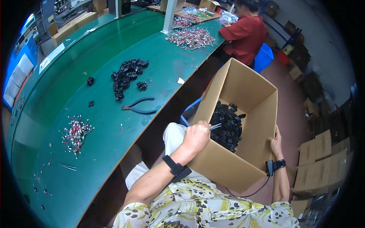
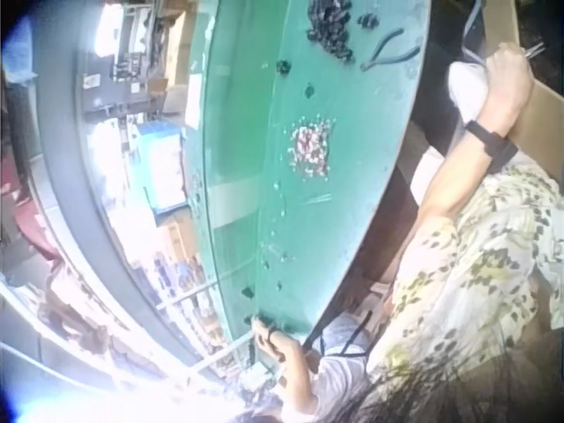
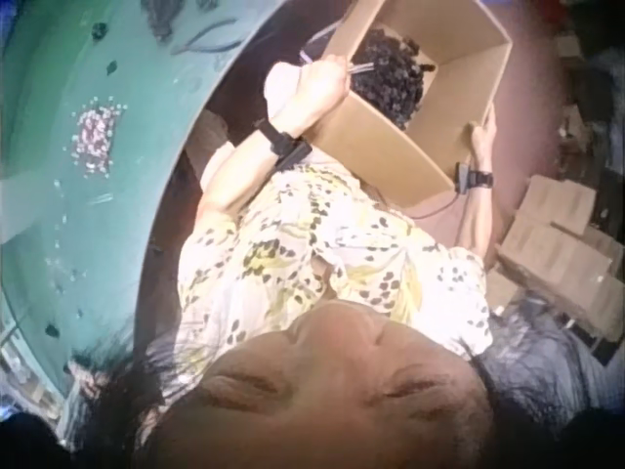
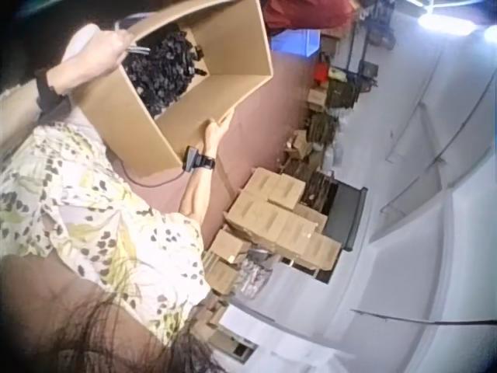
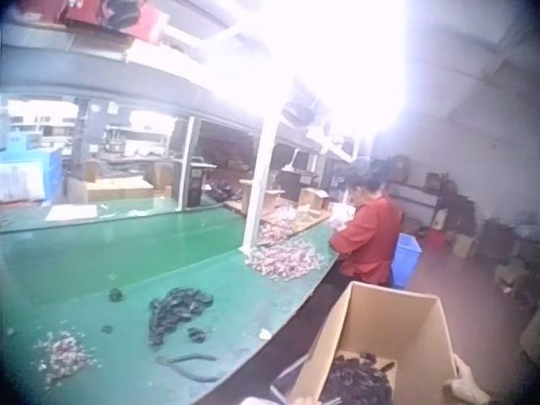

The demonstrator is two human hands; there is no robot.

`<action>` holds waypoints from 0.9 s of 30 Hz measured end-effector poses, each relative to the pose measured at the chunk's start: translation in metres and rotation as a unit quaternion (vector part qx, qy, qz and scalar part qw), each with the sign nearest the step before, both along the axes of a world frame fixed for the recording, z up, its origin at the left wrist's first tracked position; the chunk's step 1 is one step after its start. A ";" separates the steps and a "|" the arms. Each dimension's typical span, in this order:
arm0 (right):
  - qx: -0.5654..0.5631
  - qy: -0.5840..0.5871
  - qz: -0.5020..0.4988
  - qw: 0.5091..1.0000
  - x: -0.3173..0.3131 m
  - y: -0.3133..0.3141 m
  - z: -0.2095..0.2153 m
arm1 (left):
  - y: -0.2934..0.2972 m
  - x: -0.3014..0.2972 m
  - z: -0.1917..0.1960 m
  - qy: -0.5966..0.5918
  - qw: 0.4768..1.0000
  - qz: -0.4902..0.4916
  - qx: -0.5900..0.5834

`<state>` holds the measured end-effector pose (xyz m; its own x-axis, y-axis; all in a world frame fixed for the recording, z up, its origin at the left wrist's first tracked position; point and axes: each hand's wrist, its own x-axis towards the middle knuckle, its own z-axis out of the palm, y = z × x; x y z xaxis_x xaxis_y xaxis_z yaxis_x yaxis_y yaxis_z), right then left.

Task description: The person assembles small electronic components by hand at a green workbench. They pick up black plastic housings and red-and-white wire connectors, inserting the wires into the housings. The person occasionally uses tweezers to adjust the components and places the finished assemblies into a cardboard box.

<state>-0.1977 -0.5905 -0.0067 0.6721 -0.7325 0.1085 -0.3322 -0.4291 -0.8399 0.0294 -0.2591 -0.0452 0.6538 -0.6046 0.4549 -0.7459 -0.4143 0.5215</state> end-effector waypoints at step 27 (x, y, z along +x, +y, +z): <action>0.037 0.034 0.024 0.998 0.031 -0.017 0.025 | -0.031 0.020 0.017 0.071 0.997 -0.006 0.034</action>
